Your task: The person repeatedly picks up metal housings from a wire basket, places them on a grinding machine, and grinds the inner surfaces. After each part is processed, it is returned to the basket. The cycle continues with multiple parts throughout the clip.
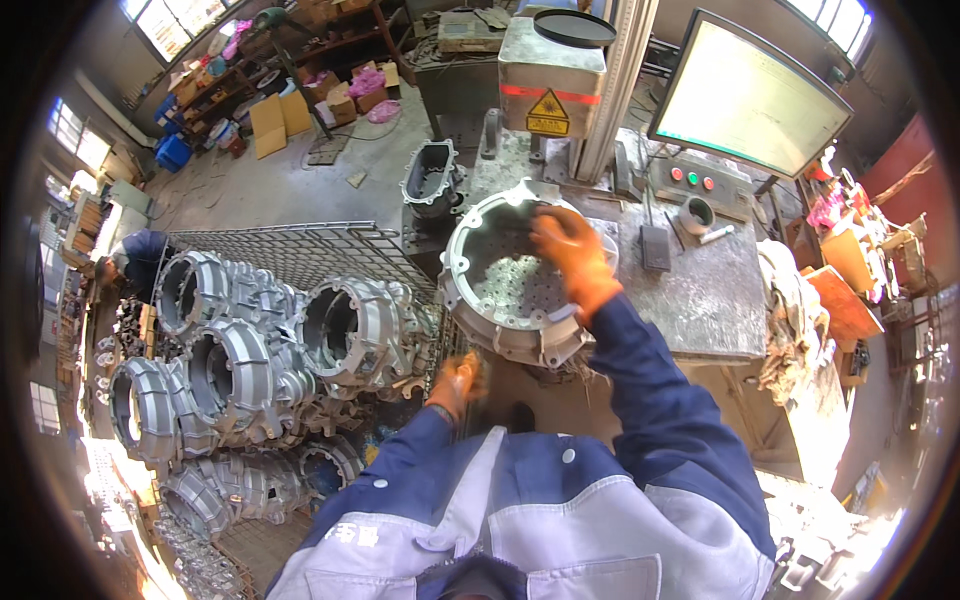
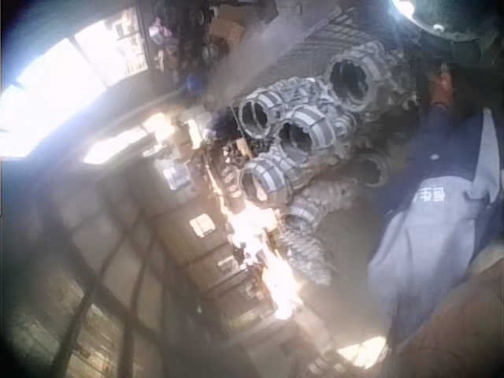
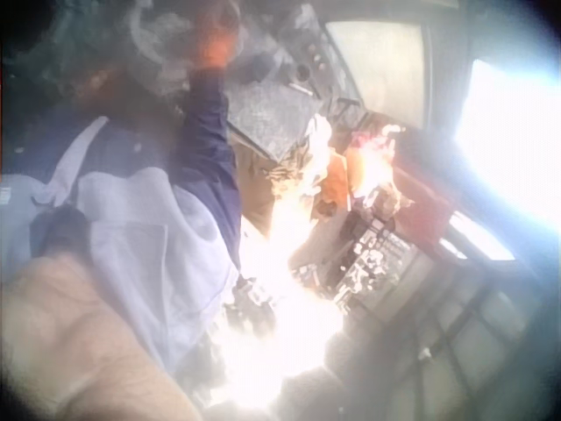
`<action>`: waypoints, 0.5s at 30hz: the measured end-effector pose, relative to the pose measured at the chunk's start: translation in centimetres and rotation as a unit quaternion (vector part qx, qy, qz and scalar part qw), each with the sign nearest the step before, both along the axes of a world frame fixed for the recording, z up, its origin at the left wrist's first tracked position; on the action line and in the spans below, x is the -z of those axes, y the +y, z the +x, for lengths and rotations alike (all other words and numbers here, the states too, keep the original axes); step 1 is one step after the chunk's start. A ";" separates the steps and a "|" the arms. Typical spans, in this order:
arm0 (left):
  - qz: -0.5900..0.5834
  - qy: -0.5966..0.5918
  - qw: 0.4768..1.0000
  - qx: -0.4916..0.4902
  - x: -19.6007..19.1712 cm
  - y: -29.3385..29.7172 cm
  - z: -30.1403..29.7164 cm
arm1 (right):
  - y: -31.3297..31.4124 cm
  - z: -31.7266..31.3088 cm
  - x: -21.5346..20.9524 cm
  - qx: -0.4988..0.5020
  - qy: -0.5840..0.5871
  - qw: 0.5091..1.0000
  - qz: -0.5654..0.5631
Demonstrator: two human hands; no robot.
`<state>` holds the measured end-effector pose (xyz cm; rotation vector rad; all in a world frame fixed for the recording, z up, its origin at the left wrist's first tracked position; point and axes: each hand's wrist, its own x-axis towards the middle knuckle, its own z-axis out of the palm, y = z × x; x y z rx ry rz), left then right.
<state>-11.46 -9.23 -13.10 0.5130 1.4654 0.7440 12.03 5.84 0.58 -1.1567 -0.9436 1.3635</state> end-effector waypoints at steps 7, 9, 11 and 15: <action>0.616 0.488 0.570 0.241 -10.2 4.7 1.0 | -17.9 4.5 4.3 0.039 -0.156 0.943 -0.290; 0.560 0.510 0.521 0.393 -11.7 7.6 3.1 | -19.8 2.5 8.5 0.058 -0.064 0.915 -0.394; 0.436 0.497 0.529 0.533 -12.4 10.0 5.0 | -20.3 1.2 12.1 0.046 0.114 0.923 -0.365; 0.343 0.452 0.517 0.641 -12.0 11.7 5.4 | -19.5 -0.6 16.4 -0.118 -0.288 0.950 -0.013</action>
